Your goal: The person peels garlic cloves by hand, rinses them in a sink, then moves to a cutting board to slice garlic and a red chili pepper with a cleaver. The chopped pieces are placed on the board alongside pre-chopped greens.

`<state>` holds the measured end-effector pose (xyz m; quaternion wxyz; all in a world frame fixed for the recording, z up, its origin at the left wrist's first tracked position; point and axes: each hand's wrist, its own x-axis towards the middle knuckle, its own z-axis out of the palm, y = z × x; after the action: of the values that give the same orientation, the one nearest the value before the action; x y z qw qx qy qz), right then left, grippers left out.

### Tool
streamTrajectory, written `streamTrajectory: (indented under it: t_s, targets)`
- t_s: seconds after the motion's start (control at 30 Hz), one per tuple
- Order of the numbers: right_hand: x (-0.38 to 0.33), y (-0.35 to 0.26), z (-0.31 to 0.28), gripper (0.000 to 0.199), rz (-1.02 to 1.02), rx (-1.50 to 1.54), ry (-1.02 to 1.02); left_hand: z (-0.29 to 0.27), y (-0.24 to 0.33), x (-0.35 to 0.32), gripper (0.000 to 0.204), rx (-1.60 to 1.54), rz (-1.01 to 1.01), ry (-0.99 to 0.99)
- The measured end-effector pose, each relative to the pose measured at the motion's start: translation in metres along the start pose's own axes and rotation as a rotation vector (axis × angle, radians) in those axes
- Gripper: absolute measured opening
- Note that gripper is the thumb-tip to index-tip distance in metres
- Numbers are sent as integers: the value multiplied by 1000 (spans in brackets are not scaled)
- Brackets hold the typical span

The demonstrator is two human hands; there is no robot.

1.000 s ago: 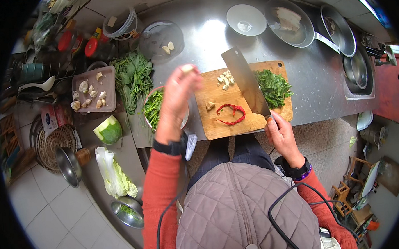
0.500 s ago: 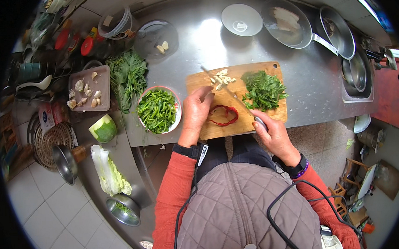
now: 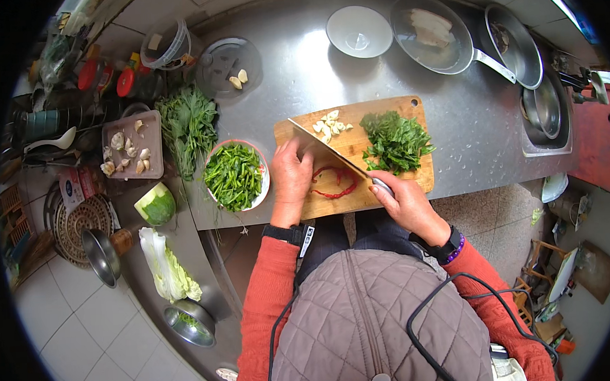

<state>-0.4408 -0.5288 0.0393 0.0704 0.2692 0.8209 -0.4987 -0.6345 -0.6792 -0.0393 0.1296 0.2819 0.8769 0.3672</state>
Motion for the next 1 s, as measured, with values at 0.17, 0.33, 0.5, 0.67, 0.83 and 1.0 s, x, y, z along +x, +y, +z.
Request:
streamTrajectory:
  t_s: [0.17,0.33,0.5,0.67,0.83,1.0]
  targets:
    - [-10,8,-4,32,62,11,39,7,4,1,19,-102,159,50]
    - [-12,11,-5,32,26,56,74,-3,9,-6,17,-219,49,99]
    - [-9,3,-1,34,-49,12,60,-6,12,-5,15,-102,167,51]
    - [-4,-5,-1,33,-87,-132,48,1,12,-1,16,-68,161,58]
    - [-4,-9,-5,33,-82,-234,26,5,6,-2,16,-52,133,56]
    - [2,-8,2,32,-59,-292,38,4,3,-1,16,23,128,14]
